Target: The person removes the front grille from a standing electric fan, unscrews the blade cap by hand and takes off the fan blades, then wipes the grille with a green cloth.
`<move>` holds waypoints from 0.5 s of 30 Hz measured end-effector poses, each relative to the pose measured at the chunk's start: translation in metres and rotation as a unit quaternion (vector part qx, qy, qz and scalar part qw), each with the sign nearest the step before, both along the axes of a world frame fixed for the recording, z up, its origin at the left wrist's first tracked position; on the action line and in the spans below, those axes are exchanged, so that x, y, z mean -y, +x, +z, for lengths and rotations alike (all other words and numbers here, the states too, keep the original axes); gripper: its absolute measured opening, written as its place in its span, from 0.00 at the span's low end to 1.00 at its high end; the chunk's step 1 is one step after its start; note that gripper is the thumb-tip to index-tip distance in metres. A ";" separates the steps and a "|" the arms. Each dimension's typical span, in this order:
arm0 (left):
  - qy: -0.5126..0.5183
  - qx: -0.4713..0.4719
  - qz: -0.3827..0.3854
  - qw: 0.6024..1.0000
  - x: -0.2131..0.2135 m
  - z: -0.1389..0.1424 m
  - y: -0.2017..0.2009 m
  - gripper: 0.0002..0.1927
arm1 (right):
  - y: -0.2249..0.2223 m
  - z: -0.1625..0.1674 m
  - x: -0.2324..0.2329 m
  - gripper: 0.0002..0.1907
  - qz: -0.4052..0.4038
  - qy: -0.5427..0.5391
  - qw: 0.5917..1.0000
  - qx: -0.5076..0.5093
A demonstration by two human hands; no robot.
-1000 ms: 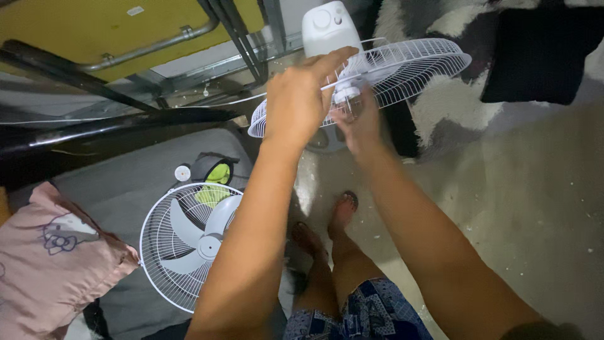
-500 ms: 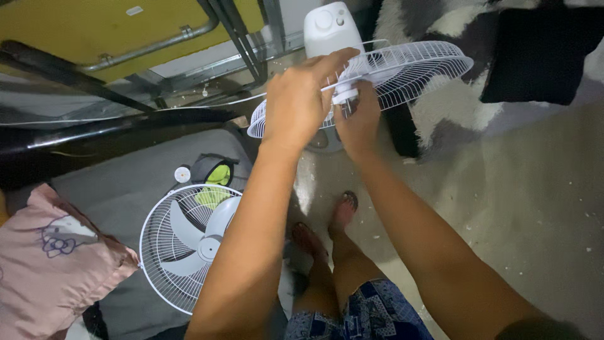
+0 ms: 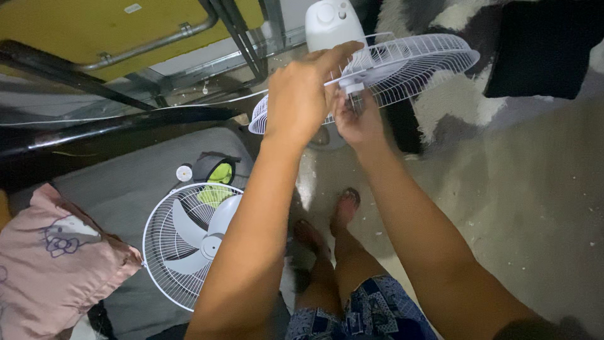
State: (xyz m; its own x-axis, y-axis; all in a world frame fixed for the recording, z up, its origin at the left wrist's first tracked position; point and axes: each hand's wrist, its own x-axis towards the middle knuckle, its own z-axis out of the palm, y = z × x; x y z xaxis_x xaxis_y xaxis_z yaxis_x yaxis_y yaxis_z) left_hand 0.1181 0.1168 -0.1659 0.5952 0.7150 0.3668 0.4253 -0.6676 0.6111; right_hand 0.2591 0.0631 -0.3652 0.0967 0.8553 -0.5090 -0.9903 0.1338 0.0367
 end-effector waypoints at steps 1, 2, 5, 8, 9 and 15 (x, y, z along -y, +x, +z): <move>0.006 -0.006 0.004 1.000 0.000 0.000 0.001 0.24 | -0.003 0.001 -0.001 0.20 -0.020 0.006 0.999 0.041; 0.013 -0.011 0.009 1.000 -0.001 0.000 0.001 0.24 | -0.006 0.002 0.000 0.20 -0.016 -0.037 0.983 0.179; -0.008 -0.007 -0.001 1.000 -0.001 0.000 0.001 0.25 | -0.020 0.017 0.006 0.21 -0.025 -0.115 0.809 0.575; -0.021 0.007 -0.014 1.000 -0.001 -0.001 0.000 0.26 | -0.027 0.035 0.015 0.22 -0.060 -0.117 0.655 0.744; -0.020 0.000 -0.008 1.000 -0.001 -0.001 0.000 0.26 | -0.027 0.039 0.016 0.21 -0.062 -0.123 0.715 0.685; -0.026 -0.009 -0.005 1.000 0.002 -0.006 0.000 0.26 | -0.014 0.025 0.007 0.24 0.022 -0.154 0.962 0.224</move>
